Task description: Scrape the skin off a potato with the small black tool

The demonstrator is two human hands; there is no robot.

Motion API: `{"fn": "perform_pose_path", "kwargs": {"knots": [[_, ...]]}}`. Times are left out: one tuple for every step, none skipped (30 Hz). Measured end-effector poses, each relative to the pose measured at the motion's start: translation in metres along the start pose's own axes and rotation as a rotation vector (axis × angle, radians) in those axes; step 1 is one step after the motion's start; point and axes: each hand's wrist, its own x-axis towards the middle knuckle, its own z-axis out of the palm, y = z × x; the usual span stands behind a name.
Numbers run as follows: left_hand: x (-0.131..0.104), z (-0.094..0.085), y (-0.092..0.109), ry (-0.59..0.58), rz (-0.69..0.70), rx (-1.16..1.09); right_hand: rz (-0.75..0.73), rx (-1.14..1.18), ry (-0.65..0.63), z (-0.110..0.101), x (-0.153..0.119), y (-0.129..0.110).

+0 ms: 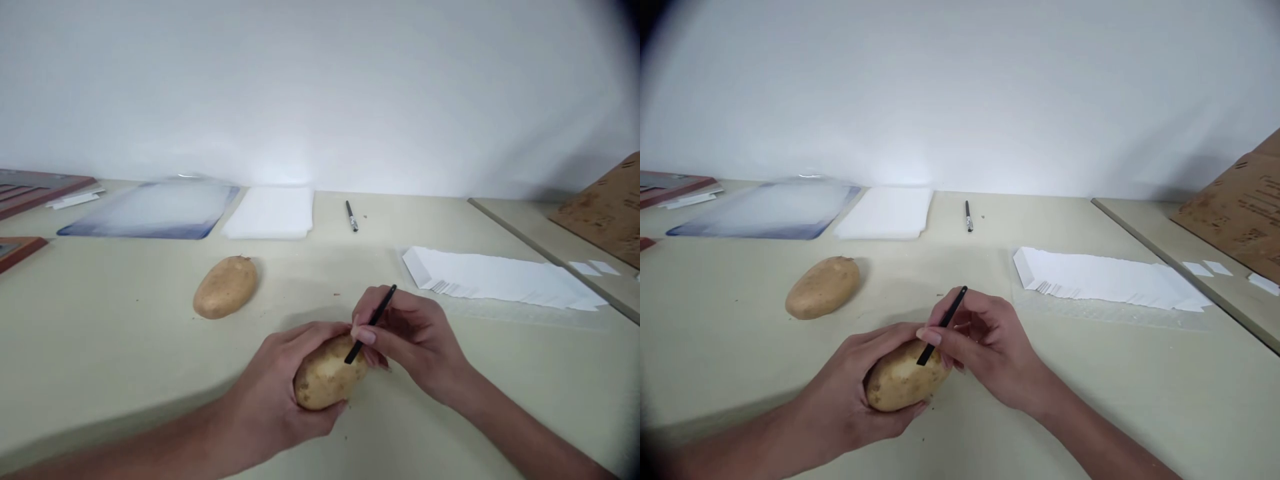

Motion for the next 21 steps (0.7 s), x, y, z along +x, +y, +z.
{"fn": "perform_pose_path", "kwargs": {"knots": [[0.0,0.001,-0.001,0.014,0.013,0.013,-0.012,-0.026,-0.001,0.001,-0.002,-0.002],[0.0,0.001,-0.001,0.023,0.028,0.018,-0.023,-0.053,-0.005,0.003,-0.004,-0.005],[0.001,0.001,-0.002,0.028,0.045,0.013,-0.038,-0.081,-0.013,0.004,-0.006,-0.007],[0.002,0.001,-0.002,0.024,0.064,0.002,-0.05,-0.114,-0.025,0.005,-0.007,-0.009],[0.003,0.0,-0.002,0.017,0.08,-0.012,-0.059,-0.15,-0.04,0.006,-0.008,-0.01],[0.004,-0.001,-0.002,0.008,0.09,-0.028,-0.062,-0.185,-0.053,0.007,-0.008,-0.012],[0.006,-0.002,-0.001,-0.008,0.095,-0.038,-0.059,-0.221,-0.06,0.008,-0.008,-0.012],[0.007,-0.003,0.0,-0.014,0.094,-0.047,-0.051,-0.254,-0.061,0.008,-0.007,-0.013],[0.008,-0.005,0.0,-0.024,0.087,-0.053,-0.046,-0.28,-0.059,0.009,-0.006,-0.013],[0.009,-0.006,0.001,-0.031,0.082,-0.062,-0.046,-0.302,-0.056,0.009,-0.005,-0.013],[0.009,-0.006,0.001,-0.03,0.079,-0.07,-0.051,-0.321,-0.054,0.009,-0.004,-0.013],[0.009,-0.007,0.001,-0.032,0.077,-0.077,-0.061,-0.342,-0.056,0.009,-0.002,-0.013],[0.009,-0.007,0.001,-0.03,0.08,-0.084,-0.072,-0.361,-0.063,0.009,-0.001,-0.014],[0.008,-0.006,0.001,-0.027,0.082,-0.088,-0.077,-0.379,-0.072,0.01,0.0,-0.014],[0.008,-0.006,0.001,-0.028,0.082,-0.09,-0.078,-0.397,-0.081,0.01,0.0,-0.015],[0.007,-0.006,0.001,-0.03,0.082,-0.093,-0.076,-0.414,-0.092,0.01,0.001,-0.015],[0.007,-0.005,0.001,-0.032,0.081,-0.098,-0.08,-0.434,-0.102,0.011,0.001,-0.016],[0.007,-0.005,0.001,-0.03,0.08,-0.101,-0.093,-0.454,-0.11,0.011,0.001,-0.017],[0.007,-0.004,0.001,-0.025,0.079,-0.102,-0.115,-0.476,-0.118,0.011,0.001,-0.017],[0.007,-0.004,0.001,-0.022,0.077,-0.101,-0.139,-0.502,-0.124,0.012,0.001,-0.017],[0.007,-0.004,0.002,-0.019,0.075,-0.099,-0.163,-0.529,-0.128,0.012,0.001,-0.018]]}}
